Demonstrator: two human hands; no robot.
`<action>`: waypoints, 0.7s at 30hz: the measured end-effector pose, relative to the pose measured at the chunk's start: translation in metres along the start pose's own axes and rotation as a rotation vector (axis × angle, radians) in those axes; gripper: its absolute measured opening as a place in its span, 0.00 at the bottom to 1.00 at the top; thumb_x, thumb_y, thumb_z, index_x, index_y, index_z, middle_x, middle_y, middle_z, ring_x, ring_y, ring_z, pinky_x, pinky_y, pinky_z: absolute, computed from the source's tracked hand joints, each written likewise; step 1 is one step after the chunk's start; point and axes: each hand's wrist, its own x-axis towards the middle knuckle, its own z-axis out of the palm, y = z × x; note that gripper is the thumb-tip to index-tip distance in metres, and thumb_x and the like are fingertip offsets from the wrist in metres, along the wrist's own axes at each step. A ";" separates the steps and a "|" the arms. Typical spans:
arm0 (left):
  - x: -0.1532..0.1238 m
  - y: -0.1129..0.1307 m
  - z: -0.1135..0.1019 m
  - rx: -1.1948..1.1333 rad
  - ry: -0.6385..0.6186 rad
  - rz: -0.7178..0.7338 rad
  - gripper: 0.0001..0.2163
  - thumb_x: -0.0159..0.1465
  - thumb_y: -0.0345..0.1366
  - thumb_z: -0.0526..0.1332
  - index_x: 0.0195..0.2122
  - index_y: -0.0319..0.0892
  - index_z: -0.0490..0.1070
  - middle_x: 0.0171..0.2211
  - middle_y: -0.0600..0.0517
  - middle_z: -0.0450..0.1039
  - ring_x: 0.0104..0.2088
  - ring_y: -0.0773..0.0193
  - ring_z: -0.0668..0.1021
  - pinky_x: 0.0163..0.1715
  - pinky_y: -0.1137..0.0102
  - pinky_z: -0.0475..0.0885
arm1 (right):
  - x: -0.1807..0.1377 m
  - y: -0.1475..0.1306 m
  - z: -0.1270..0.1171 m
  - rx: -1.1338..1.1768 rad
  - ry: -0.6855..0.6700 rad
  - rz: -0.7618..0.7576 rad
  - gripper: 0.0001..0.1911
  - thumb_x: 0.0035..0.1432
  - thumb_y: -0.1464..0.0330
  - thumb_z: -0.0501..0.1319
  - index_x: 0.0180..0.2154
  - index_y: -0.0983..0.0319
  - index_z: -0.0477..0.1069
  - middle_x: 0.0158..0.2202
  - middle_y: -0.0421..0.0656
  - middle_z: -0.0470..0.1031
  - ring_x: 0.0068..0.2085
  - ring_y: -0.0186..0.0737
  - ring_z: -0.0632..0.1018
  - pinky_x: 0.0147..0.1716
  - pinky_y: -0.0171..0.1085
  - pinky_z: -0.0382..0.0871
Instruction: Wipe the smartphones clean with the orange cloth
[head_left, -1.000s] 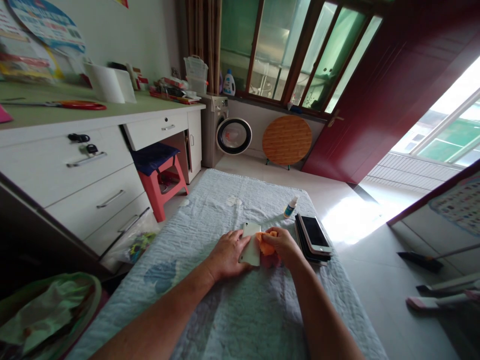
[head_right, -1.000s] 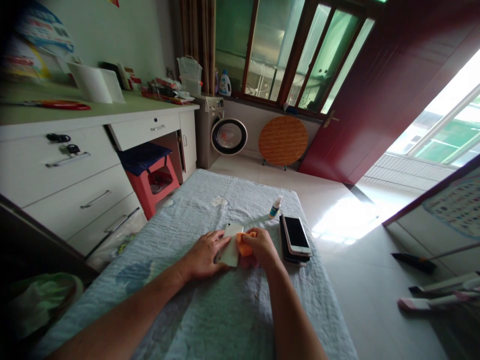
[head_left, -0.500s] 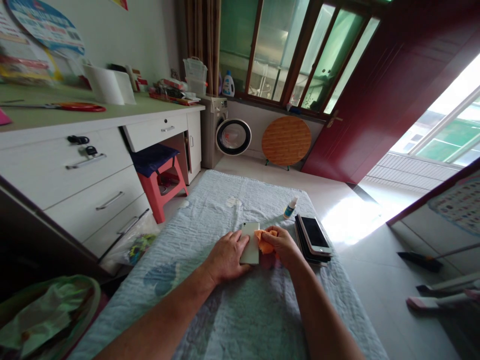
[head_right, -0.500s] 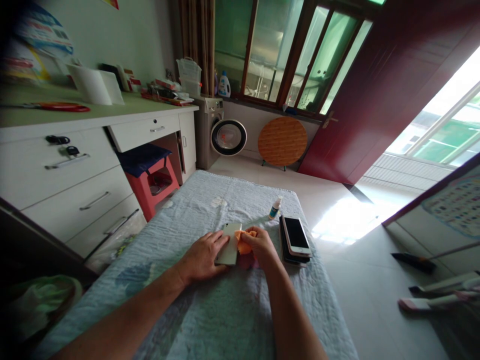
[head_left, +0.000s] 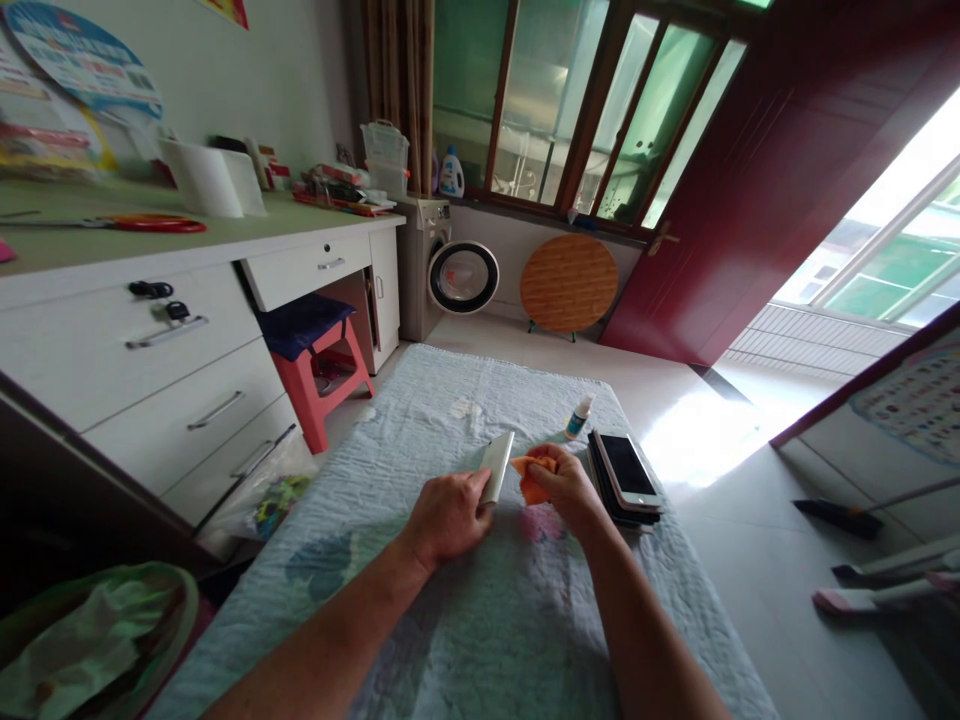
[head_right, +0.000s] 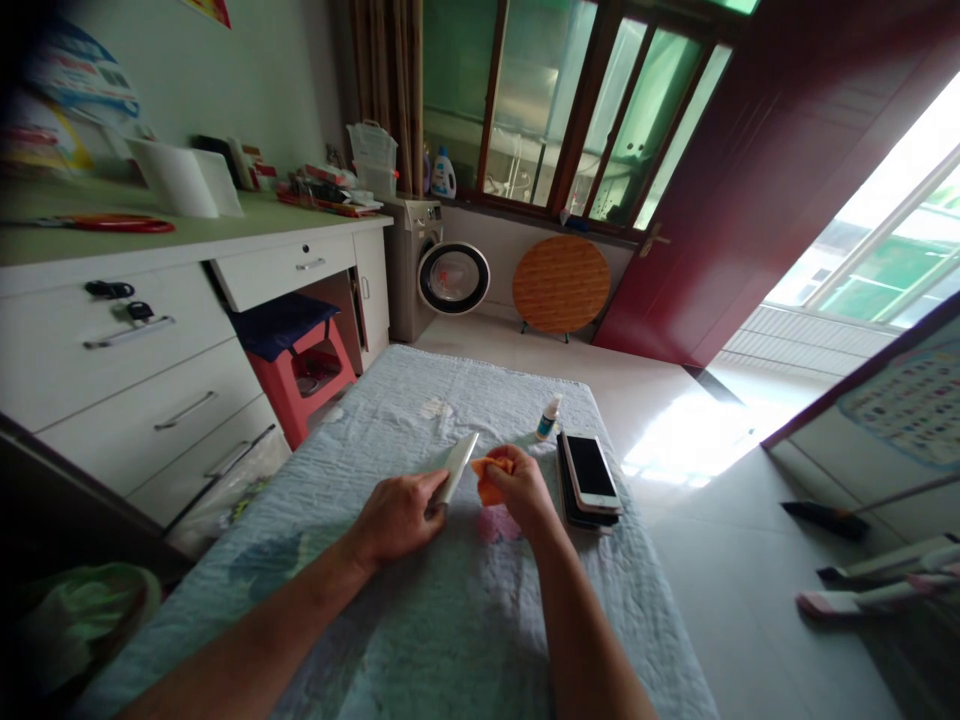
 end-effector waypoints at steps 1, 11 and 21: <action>0.000 0.000 0.000 0.016 0.009 -0.034 0.09 0.58 0.33 0.56 0.40 0.45 0.70 0.35 0.49 0.79 0.36 0.53 0.81 0.34 0.67 0.69 | 0.001 0.001 -0.002 -0.058 0.023 -0.029 0.14 0.48 0.60 0.62 0.35 0.61 0.69 0.25 0.38 0.73 0.23 0.34 0.72 0.22 0.32 0.64; 0.007 -0.006 0.008 0.006 0.055 -0.296 0.05 0.60 0.31 0.54 0.35 0.44 0.69 0.28 0.48 0.78 0.33 0.54 0.81 0.32 0.69 0.66 | -0.006 -0.005 -0.016 -1.167 0.142 -0.157 0.09 0.59 0.71 0.54 0.34 0.61 0.74 0.37 0.45 0.73 0.40 0.40 0.72 0.40 0.35 0.60; 0.010 -0.009 0.010 -0.926 -0.002 -0.422 0.04 0.57 0.36 0.57 0.28 0.43 0.66 0.20 0.56 0.70 0.21 0.65 0.76 0.21 0.74 0.68 | -0.019 -0.024 -0.001 -1.242 0.261 -0.261 0.11 0.59 0.66 0.57 0.28 0.61 0.74 0.43 0.48 0.73 0.48 0.49 0.68 0.49 0.45 0.55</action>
